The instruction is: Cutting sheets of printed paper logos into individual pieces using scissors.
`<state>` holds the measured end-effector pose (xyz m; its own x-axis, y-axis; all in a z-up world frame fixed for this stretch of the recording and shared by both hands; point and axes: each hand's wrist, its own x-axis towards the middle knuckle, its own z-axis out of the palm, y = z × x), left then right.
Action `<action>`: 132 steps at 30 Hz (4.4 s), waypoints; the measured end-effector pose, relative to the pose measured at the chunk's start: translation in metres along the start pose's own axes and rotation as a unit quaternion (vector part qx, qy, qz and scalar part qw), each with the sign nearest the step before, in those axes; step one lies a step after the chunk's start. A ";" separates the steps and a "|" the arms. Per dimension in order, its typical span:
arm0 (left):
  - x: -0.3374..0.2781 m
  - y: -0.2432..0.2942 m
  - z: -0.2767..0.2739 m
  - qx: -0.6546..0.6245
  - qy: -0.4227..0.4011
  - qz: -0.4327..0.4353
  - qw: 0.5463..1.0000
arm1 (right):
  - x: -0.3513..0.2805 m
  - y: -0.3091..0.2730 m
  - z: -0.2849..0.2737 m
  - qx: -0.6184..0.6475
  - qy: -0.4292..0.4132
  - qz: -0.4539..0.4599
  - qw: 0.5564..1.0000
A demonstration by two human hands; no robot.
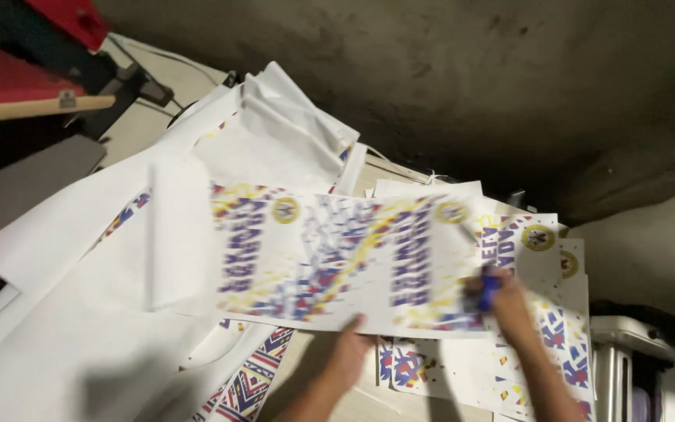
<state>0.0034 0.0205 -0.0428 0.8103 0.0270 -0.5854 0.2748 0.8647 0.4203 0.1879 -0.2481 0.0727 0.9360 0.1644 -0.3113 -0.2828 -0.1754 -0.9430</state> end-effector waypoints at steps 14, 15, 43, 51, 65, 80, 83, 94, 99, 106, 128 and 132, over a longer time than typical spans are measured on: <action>-0.002 0.025 -0.007 -0.024 0.077 0.042 0.996 | -0.062 -0.065 -0.093 -0.312 0.067 -0.033 0.947; -0.001 0.022 -0.005 -0.023 0.078 0.038 0.996 | -0.074 -0.037 -0.076 -0.312 0.069 -0.029 0.947; 0.002 0.020 0.013 0.117 0.064 0.041 0.990 | -0.154 0.042 0.150 0.061 -0.155 0.350 0.922; 0.012 0.007 -0.010 0.161 0.063 0.031 0.984 | -0.159 0.053 0.147 0.078 -0.149 0.311 0.935; -0.008 0.006 -0.021 0.173 0.047 0.018 0.984 | -0.127 0.018 0.166 0.084 -0.140 0.354 0.921; -0.018 -0.001 -0.028 0.170 0.026 -0.017 0.985 | -0.109 0.022 0.166 0.090 -0.150 0.308 0.935; -0.027 0.006 -0.019 0.162 0.003 0.009 0.987 | -0.103 0.006 0.171 0.096 -0.150 0.327 0.928; -0.036 -0.001 -0.019 0.188 0.007 -0.014 0.982 | -0.093 0.047 0.162 0.101 -0.151 0.287 0.940; -0.040 -0.005 -0.015 0.141 0.009 0.010 0.990 | -0.064 0.063 0.162 0.107 -0.142 0.264 0.948; -0.048 -0.001 -0.011 0.117 -0.030 0.025 0.992 | -0.070 0.034 0.164 -0.010 -0.107 0.254 0.961; -0.068 0.009 0.001 0.158 -0.023 0.005 0.987 | -0.032 0.034 0.164 0.038 -0.121 0.216 0.968; -0.071 0.009 0.001 0.160 -0.019 0.009 0.987 | -0.011 0.027 0.168 0.045 -0.118 0.224 0.966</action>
<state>-0.0511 0.0259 0.0038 0.8340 0.0175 -0.5515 0.4042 0.6610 0.6322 0.1344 -0.0918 0.0307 0.6443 0.3105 -0.6989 -0.6757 -0.1969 -0.7104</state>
